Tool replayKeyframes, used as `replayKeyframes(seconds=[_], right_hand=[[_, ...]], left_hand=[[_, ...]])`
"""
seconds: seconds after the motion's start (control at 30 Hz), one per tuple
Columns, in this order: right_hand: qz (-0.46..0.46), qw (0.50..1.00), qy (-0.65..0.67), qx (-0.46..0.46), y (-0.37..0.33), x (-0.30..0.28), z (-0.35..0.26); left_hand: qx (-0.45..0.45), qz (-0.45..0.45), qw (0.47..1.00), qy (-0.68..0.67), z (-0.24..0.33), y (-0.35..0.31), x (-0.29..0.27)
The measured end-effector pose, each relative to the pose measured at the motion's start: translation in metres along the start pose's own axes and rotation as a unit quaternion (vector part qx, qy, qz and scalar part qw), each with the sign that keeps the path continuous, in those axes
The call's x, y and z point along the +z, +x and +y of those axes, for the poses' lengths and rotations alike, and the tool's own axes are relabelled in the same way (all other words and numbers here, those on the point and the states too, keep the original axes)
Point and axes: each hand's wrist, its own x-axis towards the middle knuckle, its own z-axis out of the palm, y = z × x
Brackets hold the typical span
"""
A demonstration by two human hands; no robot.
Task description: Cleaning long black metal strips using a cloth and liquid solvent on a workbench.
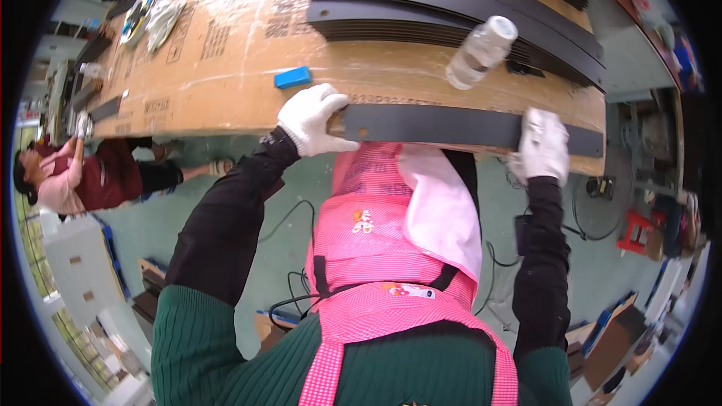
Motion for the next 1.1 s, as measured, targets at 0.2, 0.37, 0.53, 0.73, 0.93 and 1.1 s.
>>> replayKeyframes(seconds=[0.2, 0.37, 0.53, 0.73, 0.93, 1.1], right_hand=[[0.008, 0.974, 0.161, -0.160, 0.023, -0.005, -0.182], [-0.092, 0.931, 0.245, -0.254, -0.002, 0.017, -0.278], [-0.139, 0.924, 0.237, -0.268, 0.020, 0.058, -0.160], [-0.154, 0.925, 0.161, -0.309, 0.019, -0.004, -0.255], [-0.315, 0.866, 0.338, -0.190, 0.030, 0.025, -0.175], [-0.206, 0.953, 0.086, -0.204, 0.047, -0.012, -0.229]], left_hand=[[-0.045, -0.028, 0.998, -0.040, 0.000, 0.001, 0.005], [0.009, 0.049, 0.998, -0.026, -0.019, -0.010, 0.018], [-0.021, 0.000, 0.999, -0.047, -0.004, 0.010, 0.009], [-0.006, 0.031, 0.999, -0.018, -0.019, -0.007, 0.017], [-0.024, 0.028, 0.999, -0.029, -0.009, -0.007, 0.009], [-0.021, 0.016, 0.998, -0.061, -0.005, 0.008, 0.011]])
